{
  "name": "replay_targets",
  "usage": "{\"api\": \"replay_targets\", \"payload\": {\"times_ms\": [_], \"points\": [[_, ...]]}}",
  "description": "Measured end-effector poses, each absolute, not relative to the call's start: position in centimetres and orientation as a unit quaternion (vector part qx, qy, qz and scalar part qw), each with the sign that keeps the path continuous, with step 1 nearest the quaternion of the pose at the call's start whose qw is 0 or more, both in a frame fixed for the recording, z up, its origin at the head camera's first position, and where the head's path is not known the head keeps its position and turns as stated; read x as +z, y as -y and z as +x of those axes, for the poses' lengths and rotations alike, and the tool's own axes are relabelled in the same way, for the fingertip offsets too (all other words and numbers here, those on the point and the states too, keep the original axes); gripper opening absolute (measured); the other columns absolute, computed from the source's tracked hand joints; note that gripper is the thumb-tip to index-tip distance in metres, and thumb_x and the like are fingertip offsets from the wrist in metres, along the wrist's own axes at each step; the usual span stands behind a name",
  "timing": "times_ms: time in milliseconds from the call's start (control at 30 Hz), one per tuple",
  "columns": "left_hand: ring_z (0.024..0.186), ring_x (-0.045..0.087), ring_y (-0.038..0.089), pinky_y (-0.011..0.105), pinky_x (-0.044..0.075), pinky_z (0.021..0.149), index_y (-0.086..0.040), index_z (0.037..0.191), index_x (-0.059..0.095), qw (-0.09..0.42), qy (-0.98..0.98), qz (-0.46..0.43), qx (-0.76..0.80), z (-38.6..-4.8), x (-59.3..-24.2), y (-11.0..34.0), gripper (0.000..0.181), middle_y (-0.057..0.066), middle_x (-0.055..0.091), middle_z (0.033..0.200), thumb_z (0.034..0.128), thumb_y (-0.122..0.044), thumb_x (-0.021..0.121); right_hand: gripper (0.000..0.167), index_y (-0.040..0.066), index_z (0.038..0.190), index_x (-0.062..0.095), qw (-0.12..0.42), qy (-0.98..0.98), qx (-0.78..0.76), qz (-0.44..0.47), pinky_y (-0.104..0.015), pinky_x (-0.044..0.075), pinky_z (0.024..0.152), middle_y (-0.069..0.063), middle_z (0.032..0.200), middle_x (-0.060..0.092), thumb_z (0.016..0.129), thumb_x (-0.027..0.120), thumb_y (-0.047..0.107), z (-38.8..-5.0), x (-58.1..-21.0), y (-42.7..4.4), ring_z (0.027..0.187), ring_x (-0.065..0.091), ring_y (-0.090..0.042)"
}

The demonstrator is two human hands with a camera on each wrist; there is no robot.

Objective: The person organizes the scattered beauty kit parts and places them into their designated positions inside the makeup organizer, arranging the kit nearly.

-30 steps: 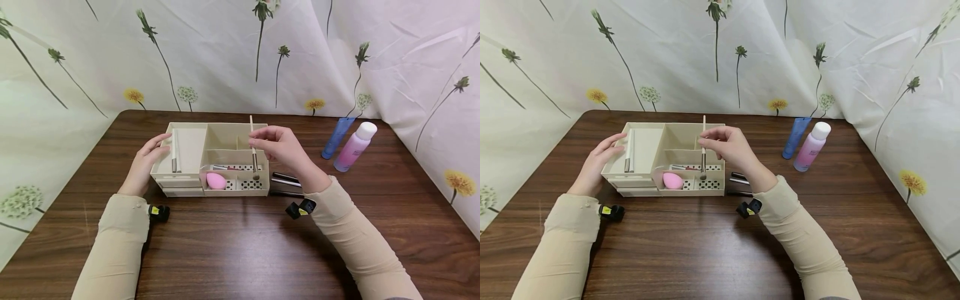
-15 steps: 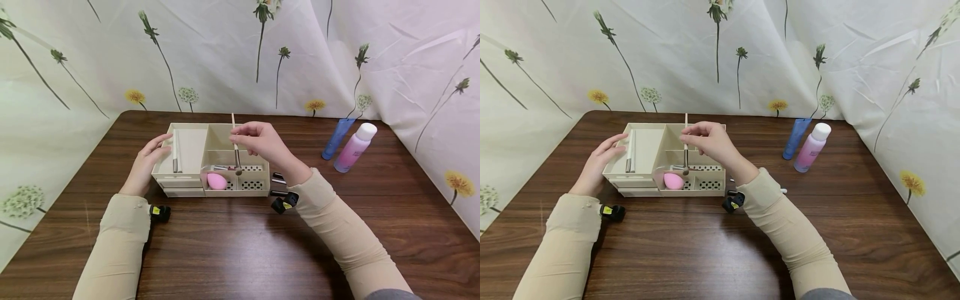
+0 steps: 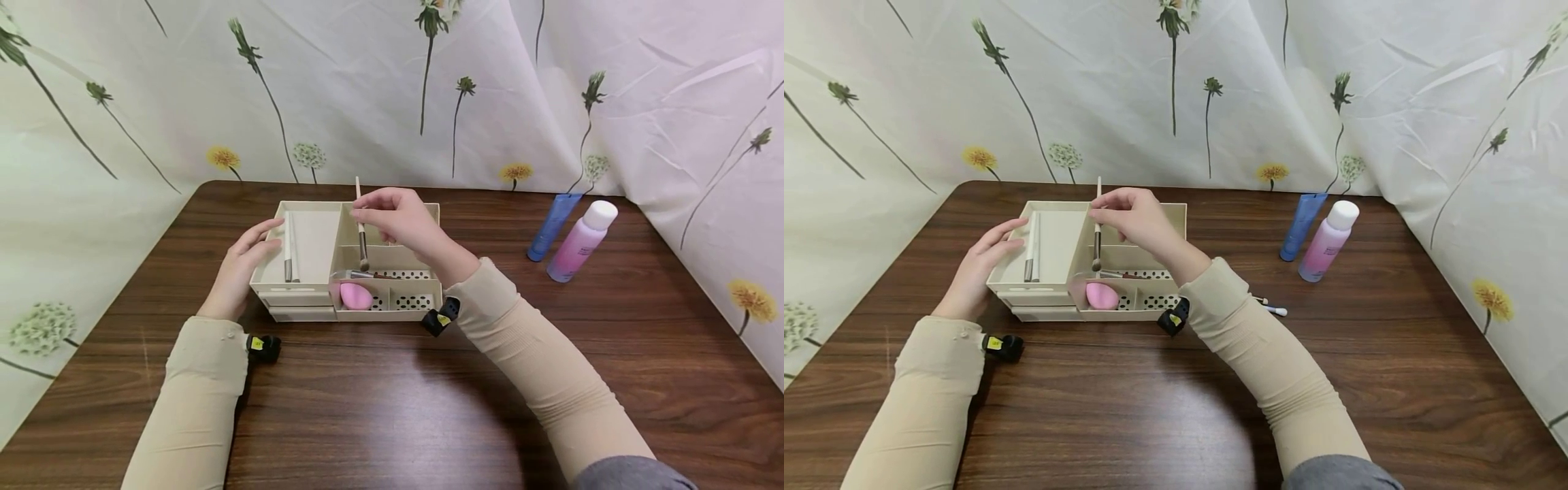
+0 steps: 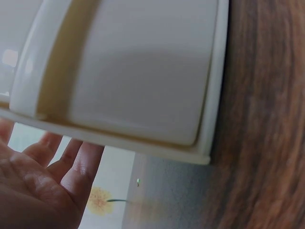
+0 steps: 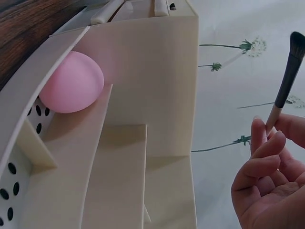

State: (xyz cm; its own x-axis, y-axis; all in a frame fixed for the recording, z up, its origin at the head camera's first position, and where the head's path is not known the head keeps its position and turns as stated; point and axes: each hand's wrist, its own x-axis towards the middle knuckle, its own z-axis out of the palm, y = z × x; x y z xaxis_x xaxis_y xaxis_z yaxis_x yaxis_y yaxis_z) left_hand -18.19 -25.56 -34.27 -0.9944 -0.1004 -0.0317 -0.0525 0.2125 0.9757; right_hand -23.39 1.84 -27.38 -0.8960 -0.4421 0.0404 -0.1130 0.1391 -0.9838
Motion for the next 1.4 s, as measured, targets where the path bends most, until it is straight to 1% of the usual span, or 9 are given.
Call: {"api": "replay_targets", "payload": {"times_ms": [233, 367, 500, 633, 767, 900, 1000, 1200, 1400], "points": [[0.151, 0.018, 0.021, 0.049, 0.013, 0.123, -0.03, 0.147, 0.049, 0.018, 0.779, 0.049, -0.625, -18.1, -34.4, 25.6, 0.048, 0.003, 0.024, 0.165, 0.0997, -0.036, 0.056, 0.021, 0.008, 0.11, 0.072, 0.15, -0.757, -0.608, -0.189, -0.023, 0.037, 0.052, 0.004, 0.085, 0.067, 0.091, 0.072, 0.017, -24.1, -27.2, 0.2, 0.052, 0.042, -0.01], [0.15, 0.018, 0.021, 0.049, 0.014, 0.123, -0.029, 0.147, 0.048, 0.016, 0.779, 0.051, -0.625, -18.1, -34.3, 25.6, 0.049, 0.003, 0.024, 0.165, 0.0999, -0.035, 0.056, 0.023, 0.007, 0.112, 0.072, 0.159, -0.762, -0.598, -0.192, -0.025, 0.039, 0.054, 0.003, 0.088, 0.068, 0.091, 0.072, 0.017, -24.6, -27.3, 1.3, 0.054, 0.045, -0.011], [0.15, 0.02, 0.02, 0.048, 0.016, 0.122, -0.029, 0.148, 0.047, 0.013, 0.779, 0.052, -0.625, -18.1, -34.2, 25.5, 0.049, 0.003, 0.024, 0.164, 0.1, -0.036, 0.055, 0.021, 0.007, 0.109, 0.072, 0.159, -0.772, -0.583, -0.196, -0.027, 0.041, 0.056, 0.003, 0.085, 0.067, 0.091, 0.073, 0.018, -24.9, -27.3, 2.3, 0.056, 0.046, -0.011], [0.145, 0.026, 0.017, 0.041, 0.023, 0.119, -0.029, 0.148, 0.047, 0.014, 0.779, 0.052, -0.624, -18.1, -34.1, 25.3, 0.048, 0.003, 0.027, 0.163, 0.1003, -0.037, 0.054, 0.021, 0.007, 0.109, 0.072, 0.157, -0.781, -0.567, -0.209, -0.028, 0.042, 0.057, 0.004, 0.083, 0.067, 0.091, 0.073, 0.018, -25.3, -27.6, 3.1, 0.056, 0.047, -0.011], [0.139, 0.033, 0.013, 0.031, 0.03, 0.11, -0.03, 0.147, 0.048, 0.017, 0.777, 0.05, -0.627, -18.0, -34.0, 25.2, 0.047, 0.003, 0.03, 0.162, 0.1003, -0.036, 0.054, 0.021, 0.007, 0.108, 0.072, 0.155, -0.791, -0.551, -0.217, -0.026, 0.041, 0.055, 0.004, 0.082, 0.066, 0.091, 0.073, 0.019, -25.7, -27.8, 3.7, 0.055, 0.047, -0.011], [0.136, 0.035, 0.011, 0.027, 0.032, 0.105, -0.03, 0.146, 0.049, 0.016, 0.775, 0.049, -0.63, -18.0, -34.0, 25.3, 0.047, 0.004, 0.031, 0.162, 0.1001, -0.036, 0.055, 0.019, 0.009, 0.107, 0.072, 0.159, -0.799, -0.538, -0.218, -0.025, 0.042, 0.055, 0.003, 0.082, 0.065, 0.091, 0.073, 0.019, -25.9, -28.0, 4.2, 0.056, 0.047, -0.012], [0.135, 0.036, 0.011, 0.025, 0.033, 0.103, -0.03, 0.146, 0.049, 0.013, 0.776, 0.049, -0.629, -18.0, -34.0, 25.3, 0.047, 0.004, 0.031, 0.161, 0.1004, -0.038, 0.054, 0.019, 0.01, 0.108, 0.072, 0.161, -0.808, -0.521, -0.222, -0.028, 0.046, 0.059, 0.003, 0.083, 0.064, 0.091, 0.072, 0.02, -25.8, -28.0, 4.5, 0.062, 0.05, -0.013], [0.138, 0.034, 0.012, 0.031, 0.031, 0.11, -0.029, 0.147, 0.048, 0.012, 0.777, 0.047, -0.628, -18.0, -34.1, 25.4, 0.048, 0.004, 0.03, 0.162, 0.1005, -0.038, 0.054, 0.019, 0.008, 0.107, 0.071, 0.152, -0.816, -0.505, -0.235, -0.037, 0.053, 0.067, 0.002, 0.079, 0.061, 0.092, 0.072, 0.019, -25.5, -28.1, 4.8, 0.072, 0.053, -0.013], [0.143, 0.029, 0.015, 0.038, 0.026, 0.117, -0.029, 0.148, 0.047, 0.014, 0.779, 0.047, -0.625, -18.0, -34.1, 25.4, 0.048, 0.003, 0.029, 0.162, 0.1008, -0.038, 0.054, 0.019, 0.009, 0.107, 0.071, 0.148, -0.823, -0.493, -0.241, -0.027, 0.048, 0.057, 0.001, 0.079, 0.061, 0.091, 0.072, 0.019, -25.5, -28.5, 5.0, 0.064, 0.051, -0.01]]}}
